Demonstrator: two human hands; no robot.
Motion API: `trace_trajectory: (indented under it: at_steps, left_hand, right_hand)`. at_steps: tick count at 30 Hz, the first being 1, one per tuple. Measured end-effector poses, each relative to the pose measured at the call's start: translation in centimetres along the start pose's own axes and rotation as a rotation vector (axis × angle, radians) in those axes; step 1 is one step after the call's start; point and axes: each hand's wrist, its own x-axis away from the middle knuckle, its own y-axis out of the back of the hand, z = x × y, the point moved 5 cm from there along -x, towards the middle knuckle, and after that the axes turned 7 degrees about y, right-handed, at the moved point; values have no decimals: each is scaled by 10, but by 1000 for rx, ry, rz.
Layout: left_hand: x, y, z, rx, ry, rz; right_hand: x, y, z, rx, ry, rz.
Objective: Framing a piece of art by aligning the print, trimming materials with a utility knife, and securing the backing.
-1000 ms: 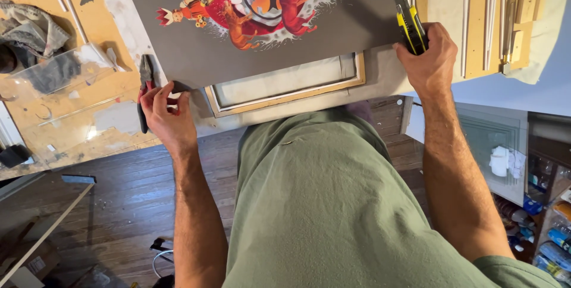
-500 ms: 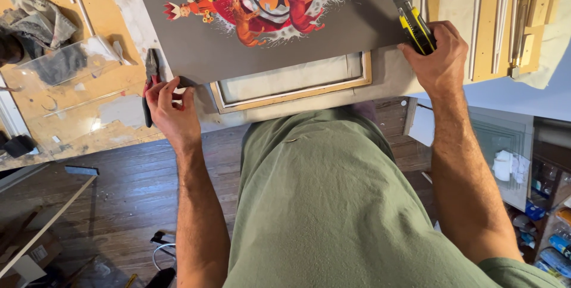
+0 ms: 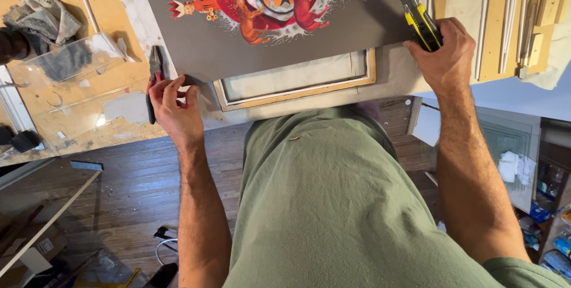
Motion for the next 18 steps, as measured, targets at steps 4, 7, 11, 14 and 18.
trace_trajectory:
  at_steps: [4, 7, 11, 14, 18]
  left_hand:
    - [-1, 0, -1, -22, -16, -3]
    - [-2, 0, 1, 17, -6, -17]
    - [-4, -1, 10, 25, -31, -10]
    - [-6, 6, 13, -58, -63, -18]
    - [-6, 5, 12, -177, -42, -22]
  right_hand:
    - [0, 0, -1, -13, 12, 7]
    - [1, -3, -6, 14, 13, 24]
    - [5, -12, -24, 47, 62, 26]
    - [5, -12, -17, 80, 63, 31]
    - [11, -13, -28, 141, 79, 16]
